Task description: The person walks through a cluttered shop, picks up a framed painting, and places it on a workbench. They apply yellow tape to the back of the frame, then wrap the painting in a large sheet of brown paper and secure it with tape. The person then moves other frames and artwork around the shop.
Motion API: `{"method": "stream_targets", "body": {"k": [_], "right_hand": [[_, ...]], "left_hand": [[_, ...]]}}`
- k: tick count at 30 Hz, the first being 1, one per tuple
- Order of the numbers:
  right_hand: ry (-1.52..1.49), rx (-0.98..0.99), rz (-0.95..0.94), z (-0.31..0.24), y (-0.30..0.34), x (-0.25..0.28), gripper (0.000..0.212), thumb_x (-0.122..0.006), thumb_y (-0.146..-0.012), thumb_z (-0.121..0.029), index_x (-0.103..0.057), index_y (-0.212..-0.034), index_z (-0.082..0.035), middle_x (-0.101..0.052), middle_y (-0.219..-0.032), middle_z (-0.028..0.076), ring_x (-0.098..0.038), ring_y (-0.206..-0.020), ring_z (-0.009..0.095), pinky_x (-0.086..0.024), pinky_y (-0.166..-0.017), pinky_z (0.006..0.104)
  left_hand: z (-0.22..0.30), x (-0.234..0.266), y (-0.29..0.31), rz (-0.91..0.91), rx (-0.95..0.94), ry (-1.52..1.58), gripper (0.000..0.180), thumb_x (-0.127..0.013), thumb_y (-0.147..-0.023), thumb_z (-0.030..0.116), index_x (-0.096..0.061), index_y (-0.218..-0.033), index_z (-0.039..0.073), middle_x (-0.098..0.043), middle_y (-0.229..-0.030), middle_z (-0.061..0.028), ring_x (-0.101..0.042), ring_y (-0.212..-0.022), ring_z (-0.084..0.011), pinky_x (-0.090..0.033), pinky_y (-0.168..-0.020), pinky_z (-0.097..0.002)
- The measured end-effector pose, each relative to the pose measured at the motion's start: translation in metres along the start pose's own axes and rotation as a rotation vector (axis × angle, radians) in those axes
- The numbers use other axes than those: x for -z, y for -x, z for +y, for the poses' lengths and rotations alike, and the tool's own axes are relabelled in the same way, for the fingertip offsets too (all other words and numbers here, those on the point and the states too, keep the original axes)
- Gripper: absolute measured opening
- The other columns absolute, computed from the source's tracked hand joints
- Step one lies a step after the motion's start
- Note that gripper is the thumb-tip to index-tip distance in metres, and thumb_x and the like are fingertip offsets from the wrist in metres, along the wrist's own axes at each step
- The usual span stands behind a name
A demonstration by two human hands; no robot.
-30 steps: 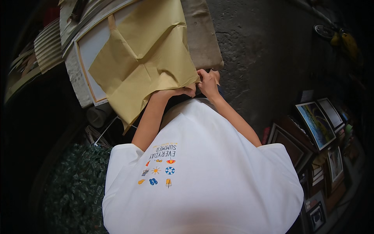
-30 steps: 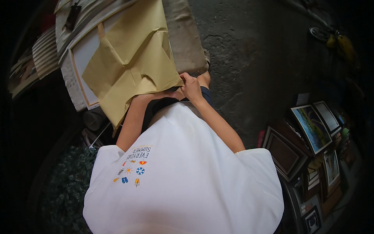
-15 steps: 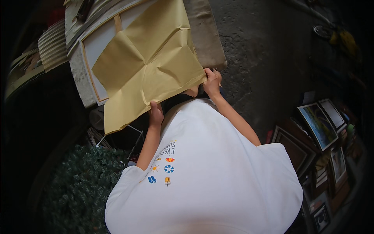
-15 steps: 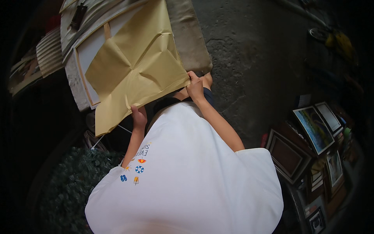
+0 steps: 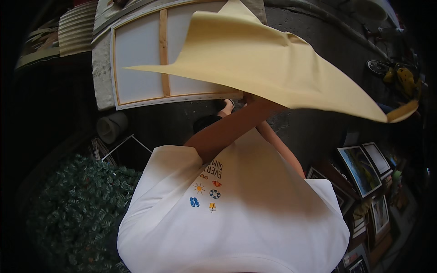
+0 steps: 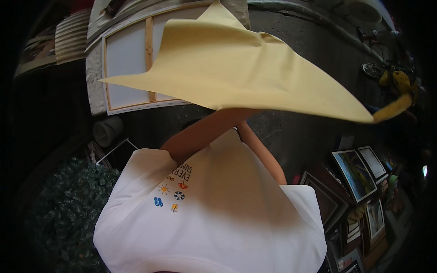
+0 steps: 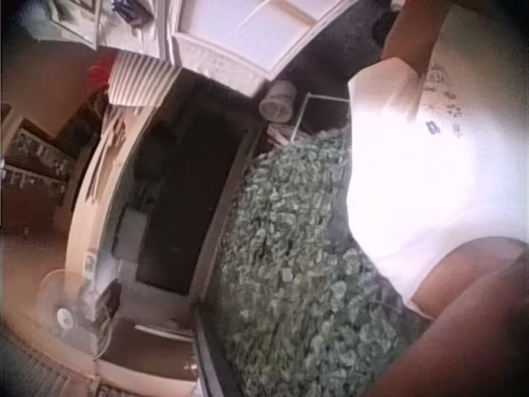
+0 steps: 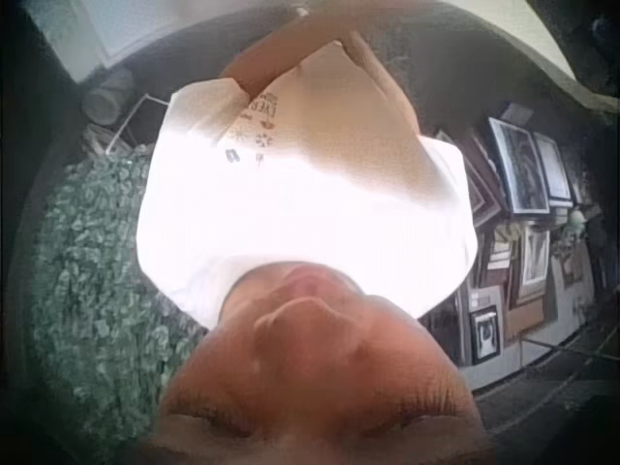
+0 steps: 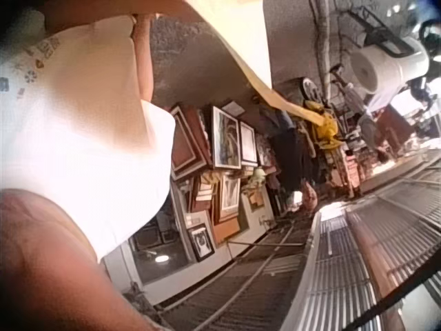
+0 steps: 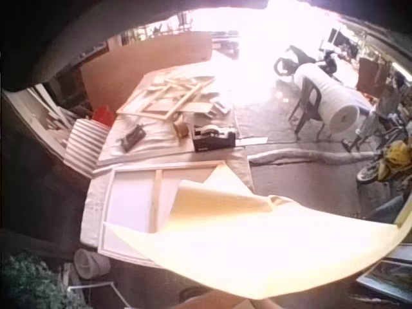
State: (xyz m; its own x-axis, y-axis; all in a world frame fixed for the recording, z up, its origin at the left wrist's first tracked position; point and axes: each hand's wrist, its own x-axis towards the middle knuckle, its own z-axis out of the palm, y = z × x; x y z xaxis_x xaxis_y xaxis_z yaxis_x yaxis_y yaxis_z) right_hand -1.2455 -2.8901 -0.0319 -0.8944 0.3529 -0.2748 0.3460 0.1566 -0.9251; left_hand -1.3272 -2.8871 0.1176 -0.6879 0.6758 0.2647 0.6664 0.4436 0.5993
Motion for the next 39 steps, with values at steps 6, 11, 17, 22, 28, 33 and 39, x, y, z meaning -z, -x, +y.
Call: {"method": "stream_targets", "body": {"k": [6, 11, 17, 22, 28, 33, 39], "right_hand": [[0.137, 0.053, 0.009, 0.036, -0.003, -0.002, 0.019, -0.062, -0.092, -0.012, -0.063, -0.108, -0.001, -0.068, -0.096, 0.006, -0.066, -0.089, 0.017, -0.051, -0.075, 0.0287], [-0.155, -0.122, -0.070, 0.039, 0.000, -0.001, 0.019, -0.064, -0.094, -0.017, -0.064, -0.107, -0.002, -0.068, -0.094, 0.005, -0.064, -0.087, 0.015, -0.049, -0.074, 0.0273], [-0.447, -0.362, -0.001, 0.009, 0.005, 0.002, 0.016, -0.065, -0.095, -0.017, -0.066, -0.098, -0.001, -0.066, -0.084, 0.002, -0.060, -0.073, 0.012, -0.045, -0.063, 0.0260], [-0.370, -0.317, 0.095, -0.003, 0.013, -0.002, 0.016, -0.066, -0.094, -0.017, -0.068, -0.092, -0.001, -0.065, -0.079, 0.000, -0.058, -0.069, 0.010, -0.044, -0.061, 0.0254], [-0.339, -0.256, 0.029, -0.008, 0.014, 0.007, 0.017, -0.068, -0.094, -0.018, -0.066, -0.098, -0.001, -0.063, -0.082, -0.001, -0.057, -0.071, 0.010, -0.044, -0.062, 0.0253], [-0.576, -0.393, -0.013, -0.010, 0.014, 0.016, 0.019, -0.065, -0.096, -0.023, -0.064, -0.104, -0.005, -0.066, -0.089, 0.001, -0.062, -0.078, 0.013, -0.047, -0.068, 0.0253], [-0.942, -0.368, -0.017, -0.050, -0.003, 0.056, 0.021, -0.056, -0.100, -0.023, -0.057, -0.114, -0.008, -0.065, -0.097, 0.003, -0.064, -0.079, 0.015, -0.049, -0.072, 0.0292]], "left_hand": [[-0.004, -0.011, 0.042, -0.261, -0.147, 0.393, 0.025, -0.068, -0.083, 0.017, -0.067, -0.105, 0.004, -0.064, -0.110, -0.0150, -0.061, -0.102, -0.0355, -0.047, -0.090, -0.0441], [-0.119, 0.032, 0.104, -0.215, 0.261, 0.254, 0.036, -0.071, -0.082, 0.024, -0.066, -0.115, 0.012, -0.062, -0.124, -0.0103, -0.055, -0.120, -0.0281, -0.042, -0.099, -0.0426], [-0.151, 0.023, 0.138, -0.333, 0.042, -0.115, 0.065, -0.075, -0.079, 0.026, -0.051, -0.139, 0.027, -0.035, -0.155, -0.0007, -0.034, -0.141, -0.0227, -0.029, -0.114, -0.0444], [-0.155, 0.014, 0.141, -0.307, 0.021, -0.205, 0.066, -0.076, -0.076, 0.026, -0.052, -0.138, 0.030, -0.037, -0.154, 0.0024, -0.036, -0.140, -0.0210, -0.029, -0.114, -0.0440], [-0.156, 0.015, 0.141, -0.293, 0.022, -0.178, 0.068, -0.076, -0.076, 0.026, -0.051, -0.139, 0.030, -0.039, -0.153, 0.0022, -0.039, -0.138, -0.0210, -0.030, -0.113, -0.0438], [-0.153, 0.021, 0.139, -0.291, 0.009, -0.182, 0.062, -0.074, -0.080, 0.028, -0.053, -0.138, 0.031, -0.041, -0.152, -0.0007, -0.041, -0.137, -0.0224, -0.032, -0.111, -0.0435], [-0.146, 0.028, 0.134, -0.180, 0.081, 0.002, 0.050, -0.070, -0.085, 0.026, -0.059, -0.133, 0.020, -0.048, -0.145, -0.0059, -0.044, -0.134, -0.0245, -0.033, -0.110, -0.0423]]}}
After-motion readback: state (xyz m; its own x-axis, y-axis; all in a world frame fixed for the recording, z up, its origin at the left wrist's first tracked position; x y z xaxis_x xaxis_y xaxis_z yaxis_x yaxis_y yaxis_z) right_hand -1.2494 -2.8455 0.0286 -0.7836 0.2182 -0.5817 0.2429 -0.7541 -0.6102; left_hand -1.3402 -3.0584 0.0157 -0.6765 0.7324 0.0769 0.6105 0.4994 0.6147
